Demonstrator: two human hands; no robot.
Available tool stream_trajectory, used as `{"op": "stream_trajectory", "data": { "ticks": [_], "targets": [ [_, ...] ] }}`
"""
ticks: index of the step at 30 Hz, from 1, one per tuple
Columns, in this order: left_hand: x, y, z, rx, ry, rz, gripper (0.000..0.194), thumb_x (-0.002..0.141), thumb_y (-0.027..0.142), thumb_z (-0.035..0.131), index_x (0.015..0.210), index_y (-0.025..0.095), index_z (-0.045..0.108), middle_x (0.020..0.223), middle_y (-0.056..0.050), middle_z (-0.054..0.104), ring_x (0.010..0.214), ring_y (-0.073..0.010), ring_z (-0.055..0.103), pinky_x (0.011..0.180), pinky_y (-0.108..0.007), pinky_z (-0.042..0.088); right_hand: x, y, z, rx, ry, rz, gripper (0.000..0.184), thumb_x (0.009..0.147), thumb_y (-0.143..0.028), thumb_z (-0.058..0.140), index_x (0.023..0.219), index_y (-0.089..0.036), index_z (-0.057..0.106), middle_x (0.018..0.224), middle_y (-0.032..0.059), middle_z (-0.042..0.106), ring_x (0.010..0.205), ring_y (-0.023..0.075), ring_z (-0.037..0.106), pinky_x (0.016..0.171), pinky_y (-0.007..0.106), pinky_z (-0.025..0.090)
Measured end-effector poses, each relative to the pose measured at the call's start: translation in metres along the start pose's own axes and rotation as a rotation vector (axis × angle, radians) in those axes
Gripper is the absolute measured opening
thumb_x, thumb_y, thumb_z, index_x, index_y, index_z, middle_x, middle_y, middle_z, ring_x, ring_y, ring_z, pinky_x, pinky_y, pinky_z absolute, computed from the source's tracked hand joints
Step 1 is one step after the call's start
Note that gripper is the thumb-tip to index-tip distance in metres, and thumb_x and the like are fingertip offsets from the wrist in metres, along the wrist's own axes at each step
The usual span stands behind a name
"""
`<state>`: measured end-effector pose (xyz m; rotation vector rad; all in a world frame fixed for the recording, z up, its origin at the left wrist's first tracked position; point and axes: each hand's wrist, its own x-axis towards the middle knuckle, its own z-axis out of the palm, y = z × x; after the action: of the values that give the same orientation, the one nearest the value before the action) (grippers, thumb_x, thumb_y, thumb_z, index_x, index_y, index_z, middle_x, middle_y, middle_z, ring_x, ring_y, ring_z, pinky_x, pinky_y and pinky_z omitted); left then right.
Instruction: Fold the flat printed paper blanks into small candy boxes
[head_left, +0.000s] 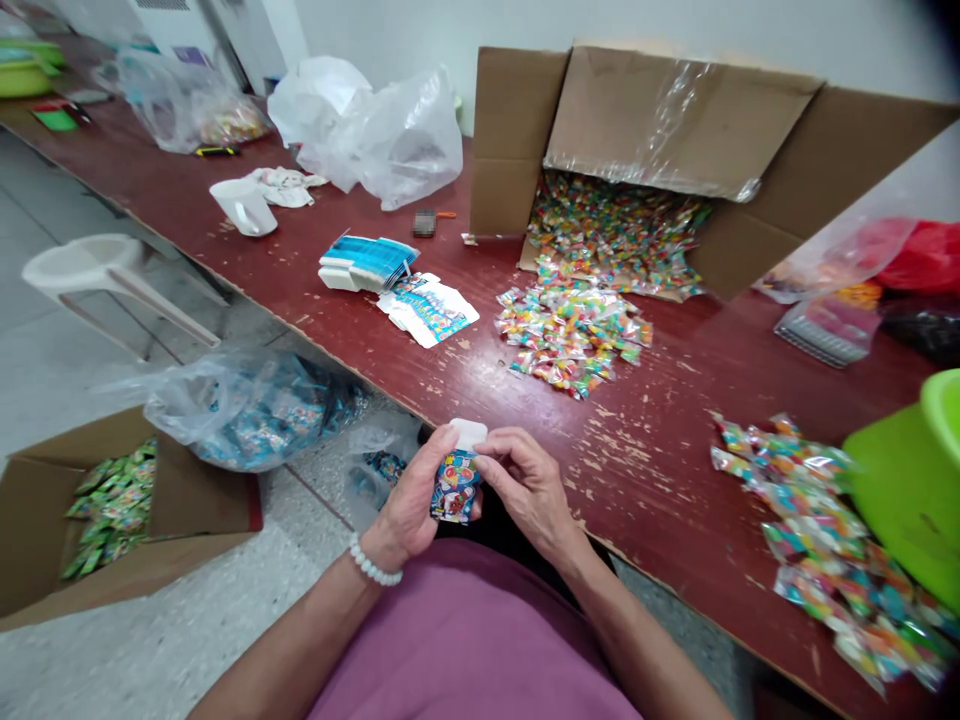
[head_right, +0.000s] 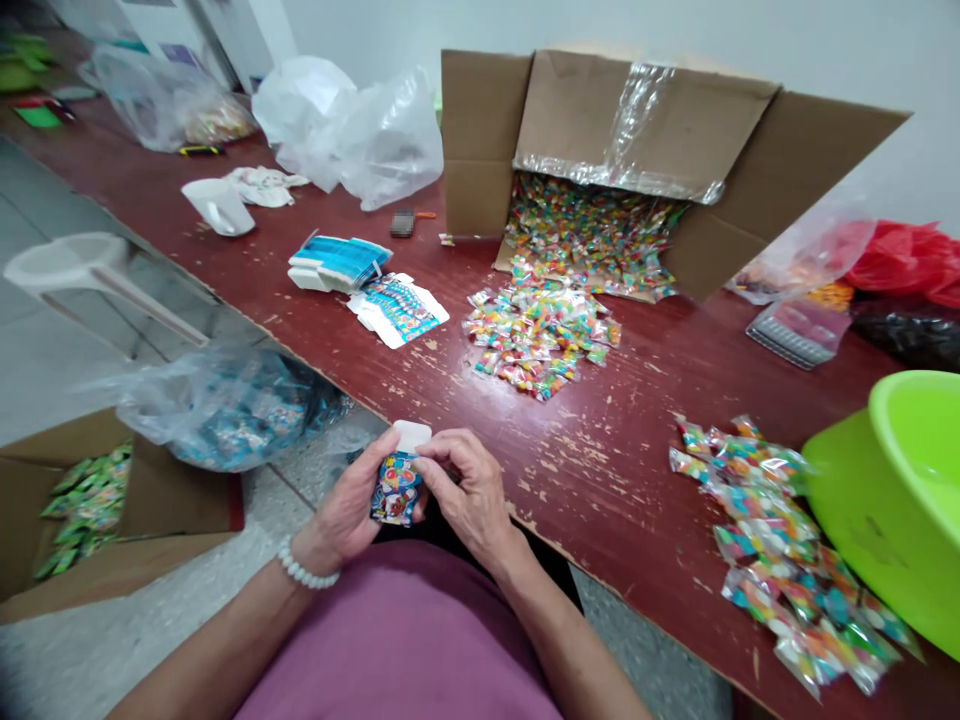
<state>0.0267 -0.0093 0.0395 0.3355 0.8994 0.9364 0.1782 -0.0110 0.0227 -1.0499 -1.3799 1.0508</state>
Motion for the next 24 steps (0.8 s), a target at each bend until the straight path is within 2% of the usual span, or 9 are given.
{"op": "stream_trajectory", "data": {
  "ticks": [3, 6, 9, 12, 15, 17, 21, 24],
  "targets": [
    [0.001, -0.002, -0.001, 0.006, -0.037, -0.031, 0.034, 0.093, 0.046, 0.06, 0.106, 0.015, 0.063, 0.072, -0.004, 0.069, 0.044, -0.0159, 0.063, 0.039, -0.027, 0.054, 0.004, 0.001, 0.001, 0.14, -0.024, 0.137, 0.011, 0.083, -0.033, 0.077, 0.081, -0.022, 0.075, 0.097, 0.0044, 0.069, 0.083, 0.0173, 0.067, 0.071, 0.028, 0.056],
    [0.002, -0.001, -0.003, -0.001, -0.085, -0.035, 0.04, 0.094, 0.052, 0.058, 0.114, 0.018, 0.061, 0.075, -0.004, 0.07, 0.045, -0.0168, 0.064, 0.04, -0.027, 0.055, 0.008, 0.002, 0.003, 0.286, 0.001, 0.241, 0.021, 0.079, -0.036, 0.081, 0.094, -0.023, 0.073, 0.084, 0.0, 0.07, 0.064, 0.0128, 0.062, 0.059, 0.025, 0.054],
    [0.002, 0.002, -0.004, -0.007, -0.133, -0.055, 0.05, 0.094, 0.061, 0.052, 0.126, 0.023, 0.057, 0.077, -0.002, 0.069, 0.044, -0.0181, 0.065, 0.038, -0.03, 0.054, 0.01, 0.001, 0.001, 0.144, -0.064, 0.127, 0.018, 0.086, -0.035, 0.074, 0.101, -0.025, 0.074, 0.087, 0.002, 0.071, 0.073, 0.016, 0.066, 0.067, 0.028, 0.055],
    [0.001, 0.003, -0.004, 0.02, -0.115, -0.07, 0.044, 0.094, 0.052, 0.056, 0.128, 0.023, 0.059, 0.077, -0.001, 0.069, 0.043, -0.0165, 0.063, 0.037, -0.028, 0.053, 0.009, 0.0, -0.003, 0.009, -0.174, 0.034, 0.011, 0.088, -0.034, 0.073, 0.088, -0.023, 0.076, 0.092, 0.0044, 0.072, 0.087, 0.0195, 0.067, 0.081, 0.033, 0.054],
    [0.001, 0.001, -0.003, 0.087, -0.068, -0.014, 0.043, 0.091, 0.042, 0.063, 0.129, 0.021, 0.063, 0.081, -0.002, 0.07, 0.047, -0.0149, 0.064, 0.039, -0.025, 0.052, 0.01, -0.001, -0.006, 0.093, -0.17, 0.179, 0.015, 0.084, -0.035, 0.077, 0.082, -0.021, 0.072, 0.087, 0.0029, 0.071, 0.076, 0.0169, 0.066, 0.071, 0.029, 0.054],
    [0.001, -0.001, -0.003, 0.12, -0.052, 0.001, 0.049, 0.091, 0.047, 0.061, 0.131, 0.019, 0.063, 0.08, -0.003, 0.071, 0.047, -0.0145, 0.063, 0.04, -0.024, 0.052, 0.011, -0.002, -0.005, 0.16, -0.16, 0.265, 0.017, 0.081, -0.034, 0.08, 0.082, -0.02, 0.07, 0.088, 0.0023, 0.072, 0.071, 0.0148, 0.064, 0.063, 0.026, 0.052],
    [0.002, -0.003, -0.006, 0.122, -0.091, -0.085, 0.066, 0.093, 0.066, 0.047, 0.137, 0.018, 0.06, 0.077, -0.007, 0.072, 0.044, -0.0154, 0.062, 0.039, -0.025, 0.051, 0.018, -0.011, -0.002, 0.325, -0.253, 0.365, 0.019, 0.078, -0.035, 0.081, 0.077, -0.018, 0.071, 0.087, 0.003, 0.073, 0.063, 0.0122, 0.062, 0.057, 0.024, 0.051],
    [0.002, -0.002, -0.008, 0.133, -0.11, -0.091, 0.067, 0.094, 0.066, 0.047, 0.139, 0.017, 0.059, 0.077, -0.009, 0.073, 0.045, -0.0159, 0.063, 0.039, -0.025, 0.051, 0.021, -0.014, 0.001, 0.355, -0.24, 0.414, 0.022, 0.076, -0.036, 0.082, 0.073, -0.017, 0.071, 0.09, 0.0046, 0.075, 0.057, 0.0113, 0.06, 0.052, 0.025, 0.049]
  ]
}}
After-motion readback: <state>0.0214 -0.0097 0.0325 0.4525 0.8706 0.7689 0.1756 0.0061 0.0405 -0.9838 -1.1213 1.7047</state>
